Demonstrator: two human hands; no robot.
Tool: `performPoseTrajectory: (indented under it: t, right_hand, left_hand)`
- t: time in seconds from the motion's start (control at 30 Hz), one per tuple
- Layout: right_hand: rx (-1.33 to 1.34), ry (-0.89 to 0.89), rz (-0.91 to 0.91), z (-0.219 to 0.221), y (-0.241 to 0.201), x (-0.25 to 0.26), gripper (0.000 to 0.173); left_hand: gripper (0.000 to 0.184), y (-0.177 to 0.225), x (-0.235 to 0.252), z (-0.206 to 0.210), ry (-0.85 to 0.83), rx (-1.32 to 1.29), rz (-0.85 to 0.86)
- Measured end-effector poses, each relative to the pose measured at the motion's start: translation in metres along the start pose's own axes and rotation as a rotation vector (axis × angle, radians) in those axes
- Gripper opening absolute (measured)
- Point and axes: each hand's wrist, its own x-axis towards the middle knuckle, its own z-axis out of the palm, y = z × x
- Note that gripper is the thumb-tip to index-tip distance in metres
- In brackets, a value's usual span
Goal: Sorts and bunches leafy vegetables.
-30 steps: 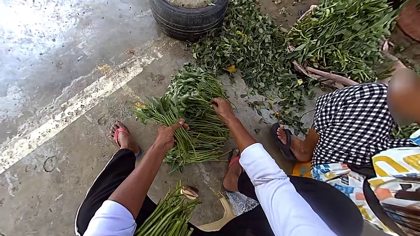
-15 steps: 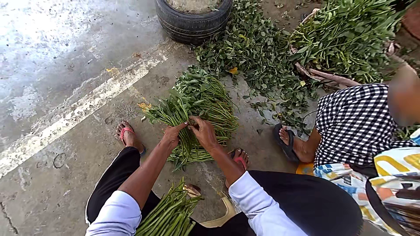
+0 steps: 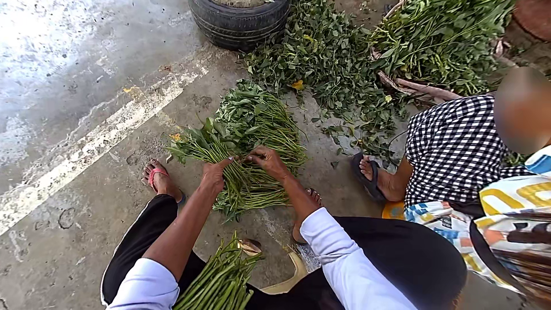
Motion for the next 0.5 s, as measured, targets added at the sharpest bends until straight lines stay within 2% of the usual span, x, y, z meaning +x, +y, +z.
performPoseTrajectory:
  t: [0.1,0.17,0.23,0.3,0.4,0.5]
  right_hand:
    - [-0.339,0.115,0.251,-0.033,0.037,0.031,0.031]
    - [-0.486,0.083,0.410,-0.046,0.059,0.047,0.039]
    - [-0.597,0.009,0.490,-0.047,0.072,0.054,0.042]
    - [-0.664,-0.004,0.477,-0.042,0.076,0.056,0.039]
    - [-0.690,0.067,0.378,-0.033,0.077,0.055,0.029]
    - [-0.661,0.089,0.292,-0.029,0.067,0.048,0.024]
  left_hand:
    - [0.024,0.004,-0.001,-0.001,-0.024,-0.027,-0.019]
    - [0.024,0.005,-0.003,0.000,-0.033,-0.038,-0.043]
    - [0.025,0.005,-0.003,0.000,-0.056,-0.032,-0.062]
    - [0.022,0.003,-0.003,0.000,-0.095,-0.005,-0.067]
    - [0.020,0.005,-0.005,0.000,-0.156,0.026,-0.078]
    - [0.020,0.007,-0.007,0.001,-0.144,0.007,-0.088]
